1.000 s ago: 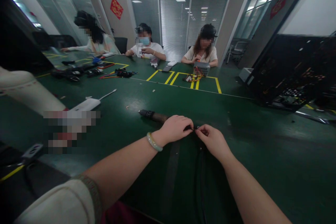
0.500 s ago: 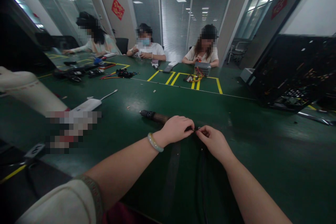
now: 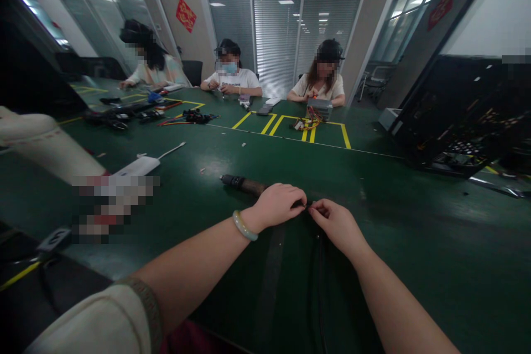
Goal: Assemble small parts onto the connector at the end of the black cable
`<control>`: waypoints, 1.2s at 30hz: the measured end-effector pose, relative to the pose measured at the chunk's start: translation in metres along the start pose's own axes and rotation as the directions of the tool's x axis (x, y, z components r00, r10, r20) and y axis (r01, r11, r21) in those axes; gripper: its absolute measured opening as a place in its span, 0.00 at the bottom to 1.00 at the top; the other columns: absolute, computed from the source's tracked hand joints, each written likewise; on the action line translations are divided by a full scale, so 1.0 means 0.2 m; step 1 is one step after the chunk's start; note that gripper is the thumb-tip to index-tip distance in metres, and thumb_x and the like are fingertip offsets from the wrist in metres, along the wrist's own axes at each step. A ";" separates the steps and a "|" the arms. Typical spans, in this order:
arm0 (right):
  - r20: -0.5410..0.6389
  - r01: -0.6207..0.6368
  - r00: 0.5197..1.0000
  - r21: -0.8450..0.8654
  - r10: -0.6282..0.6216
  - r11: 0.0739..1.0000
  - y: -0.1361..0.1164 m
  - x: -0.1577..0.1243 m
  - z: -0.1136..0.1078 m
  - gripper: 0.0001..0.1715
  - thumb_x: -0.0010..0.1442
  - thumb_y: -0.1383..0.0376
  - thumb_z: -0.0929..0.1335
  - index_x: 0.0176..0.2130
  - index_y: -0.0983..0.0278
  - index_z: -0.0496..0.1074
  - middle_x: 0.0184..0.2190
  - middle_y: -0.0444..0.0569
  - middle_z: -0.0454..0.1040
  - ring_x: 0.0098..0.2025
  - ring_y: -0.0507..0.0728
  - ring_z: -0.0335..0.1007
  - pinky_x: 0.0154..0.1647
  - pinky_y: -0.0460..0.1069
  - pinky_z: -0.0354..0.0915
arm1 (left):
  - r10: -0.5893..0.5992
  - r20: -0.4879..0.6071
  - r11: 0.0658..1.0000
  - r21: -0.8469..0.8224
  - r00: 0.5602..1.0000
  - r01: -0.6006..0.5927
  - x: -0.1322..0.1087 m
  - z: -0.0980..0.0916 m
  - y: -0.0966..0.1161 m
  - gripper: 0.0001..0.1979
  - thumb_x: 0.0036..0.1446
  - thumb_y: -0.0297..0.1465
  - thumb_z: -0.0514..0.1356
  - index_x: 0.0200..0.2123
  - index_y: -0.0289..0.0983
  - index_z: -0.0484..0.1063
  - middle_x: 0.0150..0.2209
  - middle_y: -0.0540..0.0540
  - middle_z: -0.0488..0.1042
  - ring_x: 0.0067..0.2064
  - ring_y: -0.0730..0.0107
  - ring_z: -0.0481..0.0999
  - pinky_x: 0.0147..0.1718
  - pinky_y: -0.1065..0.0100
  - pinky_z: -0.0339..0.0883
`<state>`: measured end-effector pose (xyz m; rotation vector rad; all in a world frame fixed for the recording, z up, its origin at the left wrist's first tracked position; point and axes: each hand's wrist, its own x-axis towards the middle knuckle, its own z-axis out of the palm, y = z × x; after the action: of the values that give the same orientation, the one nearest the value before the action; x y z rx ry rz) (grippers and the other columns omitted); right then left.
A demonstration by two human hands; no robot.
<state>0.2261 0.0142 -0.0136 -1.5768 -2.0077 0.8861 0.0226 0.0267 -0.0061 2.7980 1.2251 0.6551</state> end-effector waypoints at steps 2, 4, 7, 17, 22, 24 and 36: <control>0.010 -0.008 1.000 0.001 0.008 1.000 0.01 0.00 0.00 0.14 0.58 0.54 0.66 0.39 0.60 0.74 0.33 0.46 0.78 0.33 0.57 0.74 0.32 0.49 0.65 | 0.001 -0.001 1.000 -0.001 1.000 -0.001 0.00 0.00 0.00 0.04 0.60 0.33 0.58 0.38 0.40 0.69 0.39 0.50 0.75 0.42 0.65 0.73 0.40 0.64 0.63; 0.011 -0.007 1.000 -0.005 0.007 1.000 0.01 0.00 0.00 0.14 0.58 0.54 0.67 0.39 0.60 0.74 0.33 0.46 0.78 0.33 0.57 0.74 0.31 0.49 0.65 | 0.007 0.000 1.000 -0.001 1.000 -0.007 0.00 0.00 0.00 0.04 0.61 0.33 0.57 0.38 0.40 0.69 0.39 0.51 0.75 0.42 0.66 0.73 0.40 0.64 0.63; -0.002 0.003 1.000 -0.025 -0.003 1.000 0.01 0.00 0.00 0.14 0.57 0.54 0.67 0.39 0.60 0.74 0.33 0.46 0.78 0.31 0.56 0.73 0.31 0.48 0.65 | 0.013 0.013 1.000 0.008 1.000 -0.013 0.00 -0.01 0.00 0.04 0.61 0.33 0.57 0.38 0.41 0.69 0.40 0.51 0.75 0.42 0.66 0.73 0.41 0.64 0.63; -0.044 -0.027 0.999 0.013 0.027 1.000 -0.01 -0.01 0.00 0.15 0.57 0.53 0.67 0.38 0.60 0.75 0.33 0.47 0.78 0.33 0.58 0.74 0.31 0.49 0.64 | -0.018 0.028 1.000 -0.011 0.999 0.018 0.00 -0.01 0.01 0.06 0.61 0.34 0.58 0.41 0.41 0.69 0.41 0.51 0.75 0.44 0.66 0.73 0.43 0.64 0.63; -0.060 -0.005 0.998 0.036 0.007 0.999 0.00 -0.01 0.00 0.14 0.58 0.54 0.66 0.37 0.61 0.74 0.32 0.46 0.78 0.32 0.57 0.73 0.31 0.48 0.63 | -0.020 0.009 1.000 -0.022 1.000 0.020 0.00 -0.01 0.01 0.05 0.60 0.35 0.59 0.38 0.40 0.69 0.39 0.52 0.75 0.43 0.66 0.73 0.43 0.63 0.63; -0.059 0.002 0.998 0.024 0.000 1.000 0.00 -0.01 0.00 0.14 0.58 0.54 0.66 0.36 0.61 0.74 0.32 0.46 0.78 0.31 0.57 0.73 0.31 0.48 0.63 | -0.004 0.010 1.000 -0.024 1.000 0.005 0.00 -0.01 0.01 0.04 0.60 0.33 0.59 0.38 0.40 0.69 0.39 0.51 0.75 0.44 0.65 0.73 0.44 0.63 0.63; -0.049 0.021 0.999 0.068 -0.018 0.997 0.01 -0.02 0.01 0.13 0.59 0.55 0.66 0.36 0.61 0.73 0.31 0.45 0.77 0.31 0.56 0.73 0.30 0.47 0.64 | -0.051 0.020 0.998 -0.033 0.998 0.052 -0.01 -0.03 0.03 0.05 0.59 0.32 0.59 0.39 0.40 0.69 0.39 0.49 0.74 0.44 0.64 0.73 0.45 0.63 0.63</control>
<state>0.2271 0.0111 -0.0159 -1.5242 -1.9357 0.8915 0.0241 0.0209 -0.0002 2.7296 1.2658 0.6375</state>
